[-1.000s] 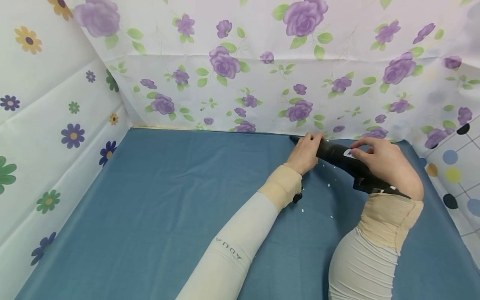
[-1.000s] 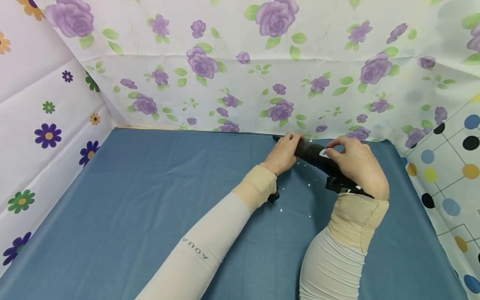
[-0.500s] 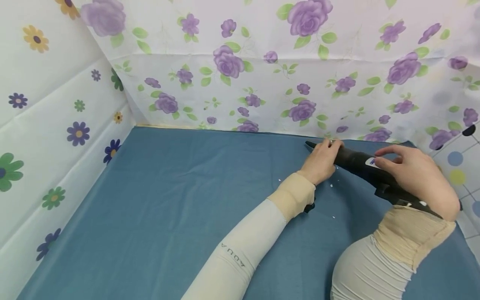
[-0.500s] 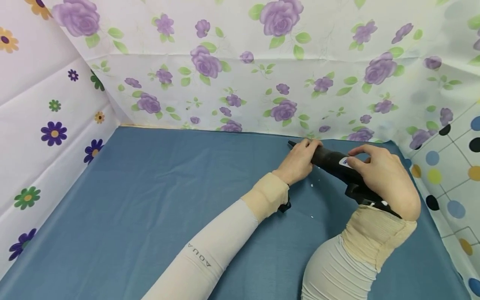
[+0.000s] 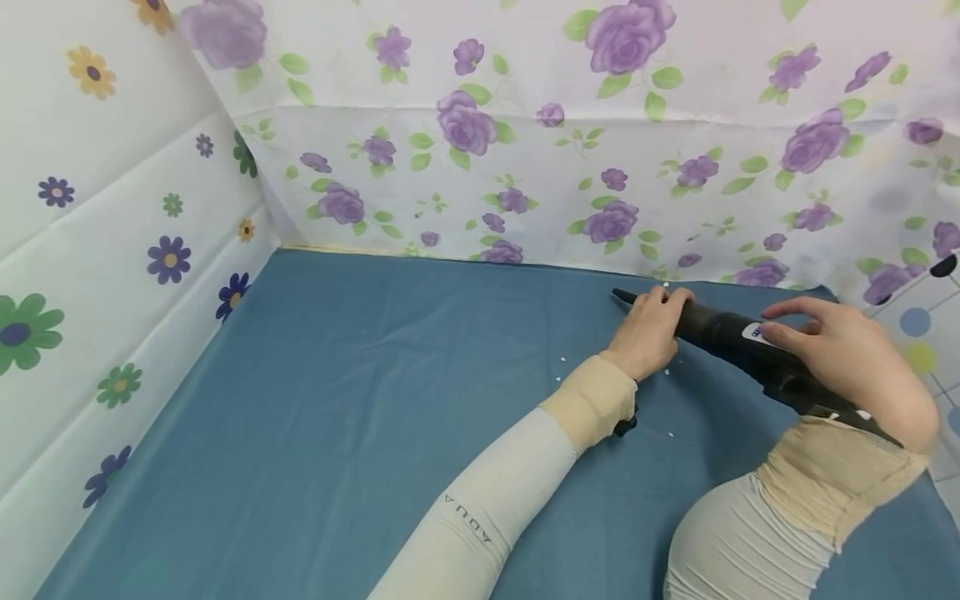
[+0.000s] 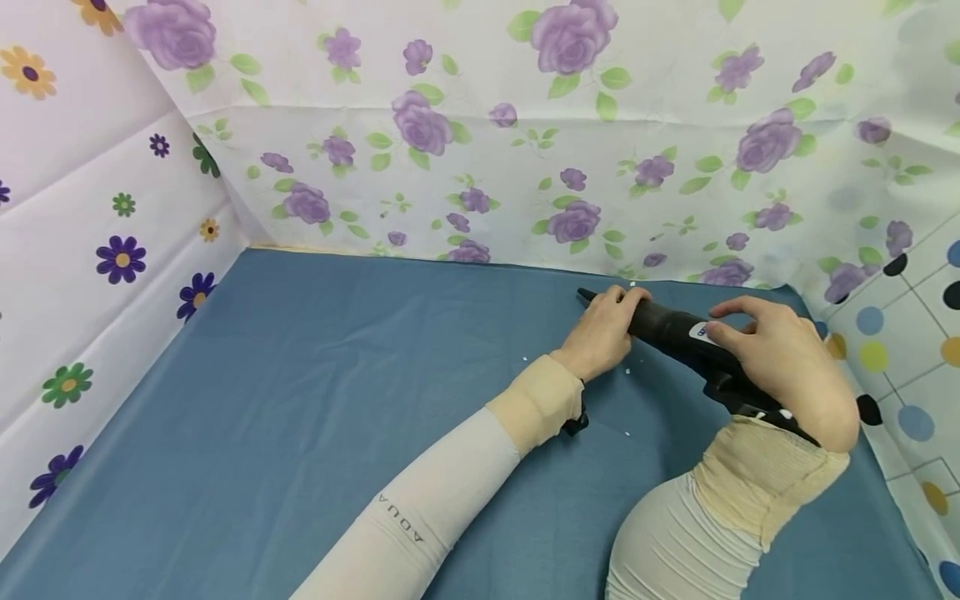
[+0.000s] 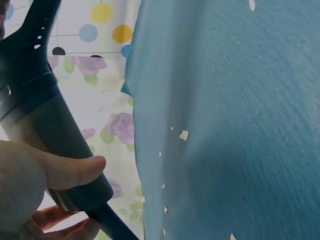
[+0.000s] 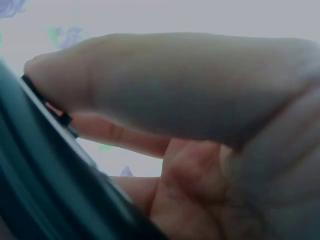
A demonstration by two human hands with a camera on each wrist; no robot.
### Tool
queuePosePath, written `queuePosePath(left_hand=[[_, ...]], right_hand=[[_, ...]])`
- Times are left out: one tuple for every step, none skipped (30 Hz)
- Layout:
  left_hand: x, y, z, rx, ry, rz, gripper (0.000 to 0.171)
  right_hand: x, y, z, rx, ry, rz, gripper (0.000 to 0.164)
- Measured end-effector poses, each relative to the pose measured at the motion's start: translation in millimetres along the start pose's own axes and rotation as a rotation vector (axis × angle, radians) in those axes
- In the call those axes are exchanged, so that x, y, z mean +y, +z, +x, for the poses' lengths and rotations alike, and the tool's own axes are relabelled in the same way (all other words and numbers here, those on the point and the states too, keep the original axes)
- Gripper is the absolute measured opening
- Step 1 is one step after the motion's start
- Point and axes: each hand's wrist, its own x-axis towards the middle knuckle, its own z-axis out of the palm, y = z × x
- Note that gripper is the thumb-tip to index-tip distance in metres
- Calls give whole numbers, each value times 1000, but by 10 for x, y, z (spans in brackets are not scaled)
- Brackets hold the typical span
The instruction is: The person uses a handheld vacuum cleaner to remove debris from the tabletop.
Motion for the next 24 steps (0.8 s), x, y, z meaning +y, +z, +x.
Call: queuePosePath(left_hand=[[-8, -7, -8, 7, -5, 1, 57], [-17, -10, -17, 17, -6, 6, 57], [-24, -14, -25, 25, -10, 9, 57], [-32, -18, -32, 33, -14, 10, 57], [-40, -17, -38, 38, -20, 9, 57], [-46, -17, -46, 46, -26, 11, 58], [-53, -16, -54, 52, -34, 13, 58], [-59, -14, -61, 59, -43, 18, 59], [-64, -11, -68, 68, -53, 22, 59], [-67, -8, -77, 78, -61, 28, 59], [-66, -5, -88, 89, -68, 36, 59], [-63, -5, -102, 101, -74, 42, 59], [-59, -6, -118, 114, -78, 48, 58], [-55, -7, -135, 128, -79, 56, 57], [-53, -7, -154, 140, -78, 61, 57], [-43, -11, -173, 150, -74, 67, 56], [-36, -15, -191, 160, -73, 73, 57], [-34, -15, -211, 171, -71, 83, 57], [-32, -15, -231, 181, -69, 92, 57], [-32, -12, -250, 192, -68, 101, 57], [-33, -8, -267, 204, -68, 103, 58], [-34, -5, -283, 217, -69, 104, 58], [-36, -1, -295, 228, -72, 101, 59], [-38, 2, -308, 239, -74, 98, 59]], right_hand=[[3, -1, 9, 1, -13, -1, 51], [8, -2, 18, 1, -23, -1, 51], [21, -4, 31, -5, -34, 0, 51], [33, -8, 49, -10, -45, -5, 51], [44, -12, 68, -17, -59, -7, 51], [54, -17, 90, -24, -72, -9, 51], [63, -27, 112, -39, -79, -10, 52], [68, -34, 135, -50, -86, -14, 52], [68, -44, 159, -62, -90, -17, 53], [65, -54, 175, -69, -96, -23, 54], [63, -64, 187, -74, -102, -27, 54], [64, -76, 195, -79, -107, -31, 55], [68, -87, 202, -81, -110, -36, 55], [74, -99, 209, -84, -114, -40, 55], [81, -113, 218, -88, -122, -44, 55], [94, -131, 226, -89, -134, -47, 54], [106, -149, 239, -94, -147, -48, 53], [115, -166, 253, -97, -155, -49, 53], [125, -181, 272, -106, -165, -47, 53], [133, -195, 292, -111, -178, -45, 52], [143, -206, 314, -113, -193, -46, 51], [151, -215, 337, -113, -205, -47, 50], [161, -224, 357, -114, -216, -49, 49], [172, -233, 375, -113, -226, -50, 48]])
